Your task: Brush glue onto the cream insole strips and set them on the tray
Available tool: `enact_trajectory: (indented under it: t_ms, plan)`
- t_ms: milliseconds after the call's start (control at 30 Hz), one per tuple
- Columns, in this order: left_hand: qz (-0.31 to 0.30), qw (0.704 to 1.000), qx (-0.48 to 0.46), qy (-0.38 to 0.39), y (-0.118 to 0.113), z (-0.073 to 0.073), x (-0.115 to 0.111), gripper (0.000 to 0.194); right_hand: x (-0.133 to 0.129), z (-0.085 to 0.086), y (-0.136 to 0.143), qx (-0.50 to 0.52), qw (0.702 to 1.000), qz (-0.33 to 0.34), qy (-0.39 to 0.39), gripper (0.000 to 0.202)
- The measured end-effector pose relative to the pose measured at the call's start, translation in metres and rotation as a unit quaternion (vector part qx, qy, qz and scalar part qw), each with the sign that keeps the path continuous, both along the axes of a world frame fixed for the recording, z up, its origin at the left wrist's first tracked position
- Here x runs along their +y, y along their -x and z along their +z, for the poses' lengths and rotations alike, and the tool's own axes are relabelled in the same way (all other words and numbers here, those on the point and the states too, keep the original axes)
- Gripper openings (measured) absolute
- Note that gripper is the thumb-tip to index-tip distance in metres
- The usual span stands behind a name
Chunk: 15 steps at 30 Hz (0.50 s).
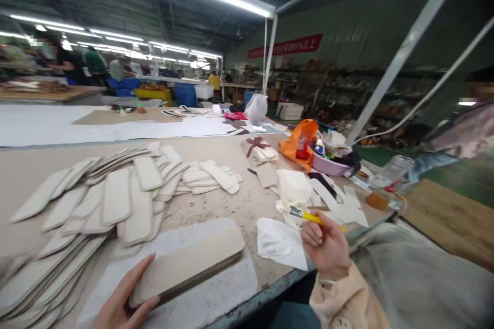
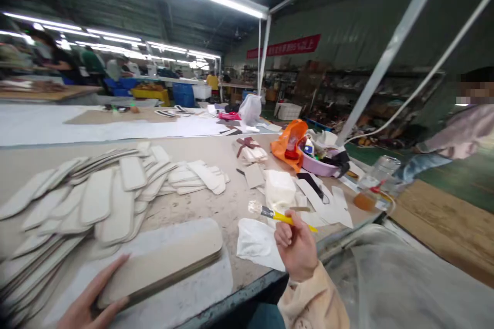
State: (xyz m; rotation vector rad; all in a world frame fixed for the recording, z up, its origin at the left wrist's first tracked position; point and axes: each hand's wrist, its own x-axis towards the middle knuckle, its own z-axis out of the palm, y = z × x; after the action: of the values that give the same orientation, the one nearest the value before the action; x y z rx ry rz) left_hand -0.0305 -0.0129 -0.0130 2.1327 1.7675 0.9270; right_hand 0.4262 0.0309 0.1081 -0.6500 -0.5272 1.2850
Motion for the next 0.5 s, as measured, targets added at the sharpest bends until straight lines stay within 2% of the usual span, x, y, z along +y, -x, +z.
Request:
enact_trajectory:
  t_ms: [100,200,367,500]
  plan:
    - [-0.008,0.999,-0.032,0.019,-0.004,0.005,-0.003,0.067,0.001,-0.008,0.039,0.03,0.996,0.084,0.019,0.011]
    - [-0.025,0.995,-0.093,0.032,-0.012,0.012,-0.003,0.071,0.006,-0.019,0.083,-0.003,0.988,0.147,0.037,0.014]
    - [-0.03,0.982,-0.178,0.057,-0.014,0.016,-0.008,0.088,0.01,-0.04,0.156,-0.139,0.958,0.247,0.033,0.02]
    - [-0.027,0.976,-0.202,0.077,-0.014,0.018,-0.008,0.095,0.007,-0.046,0.202,-0.271,0.919,0.286,0.011,0.026]
